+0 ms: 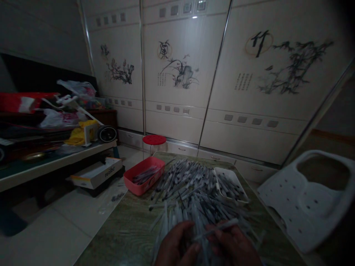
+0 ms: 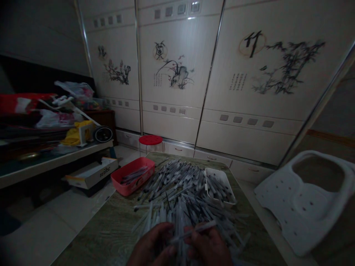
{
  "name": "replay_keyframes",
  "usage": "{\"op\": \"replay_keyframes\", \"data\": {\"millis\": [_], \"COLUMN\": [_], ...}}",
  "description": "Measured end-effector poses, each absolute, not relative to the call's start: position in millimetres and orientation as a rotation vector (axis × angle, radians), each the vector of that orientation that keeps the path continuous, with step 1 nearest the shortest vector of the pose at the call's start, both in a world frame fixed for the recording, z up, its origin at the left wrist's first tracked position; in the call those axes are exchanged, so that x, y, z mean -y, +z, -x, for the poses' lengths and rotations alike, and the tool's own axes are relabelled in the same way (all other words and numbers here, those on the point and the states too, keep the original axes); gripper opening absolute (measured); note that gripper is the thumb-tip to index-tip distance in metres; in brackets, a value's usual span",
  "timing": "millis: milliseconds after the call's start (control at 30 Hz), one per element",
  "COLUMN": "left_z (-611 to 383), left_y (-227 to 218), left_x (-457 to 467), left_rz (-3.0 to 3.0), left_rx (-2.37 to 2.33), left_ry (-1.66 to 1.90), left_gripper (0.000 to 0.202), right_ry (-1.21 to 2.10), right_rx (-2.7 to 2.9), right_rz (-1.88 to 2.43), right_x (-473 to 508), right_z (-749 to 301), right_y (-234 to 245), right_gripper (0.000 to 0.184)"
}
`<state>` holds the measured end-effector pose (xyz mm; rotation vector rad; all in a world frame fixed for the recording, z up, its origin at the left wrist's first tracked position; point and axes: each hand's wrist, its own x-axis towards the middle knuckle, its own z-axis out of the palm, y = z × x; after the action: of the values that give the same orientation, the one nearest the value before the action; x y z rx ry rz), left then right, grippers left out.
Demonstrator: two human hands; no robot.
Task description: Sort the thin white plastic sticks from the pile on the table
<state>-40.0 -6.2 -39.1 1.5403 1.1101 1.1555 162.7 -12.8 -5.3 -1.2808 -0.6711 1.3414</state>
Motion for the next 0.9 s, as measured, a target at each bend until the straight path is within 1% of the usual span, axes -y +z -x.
{"op": "replay_keyframes", "data": {"millis": [67, 167, 433, 533, 667, 767, 900], "left_z": [33, 31, 29, 28, 28, 28, 29], "left_y": [-38, -30, -11, -9, -13, -15, -9], "left_x": [6, 4, -1, -2, -3, -5, -3], "left_rz": [-1.462, -1.443, -1.330, -1.294, -1.309, -1.343, -1.514], "left_rx": [-1.024, -1.012, -1.024, -1.034, -1.067, -1.088, -1.162], "left_ry": [1.126, 1.113, 1.054, 1.056, 1.069, 1.028, 1.014], "left_gripper": [0.043, 0.033, 0.026, 0.027, 0.038, 0.043, 0.043], "right_ry": [1.382, 1.347, 1.258, 1.188, 1.119, 1.064, 1.052], "right_rx": [0.622, 0.565, 0.604, 0.701, 0.813, 0.882, 0.952], "right_rz": [1.216, 1.189, 1.250, 1.383, 1.500, 1.507, 1.500], "right_x": [14, 15, 15, 17, 19, 20, 22], "right_z": [-159, -159, -190, -197, -201, -203, -205], "right_y": [-8, -9, -4, -3, -1, 1, 3], "right_gripper": [0.055, 0.055, 0.056, 0.057, 0.063, 0.065, 0.066]}}
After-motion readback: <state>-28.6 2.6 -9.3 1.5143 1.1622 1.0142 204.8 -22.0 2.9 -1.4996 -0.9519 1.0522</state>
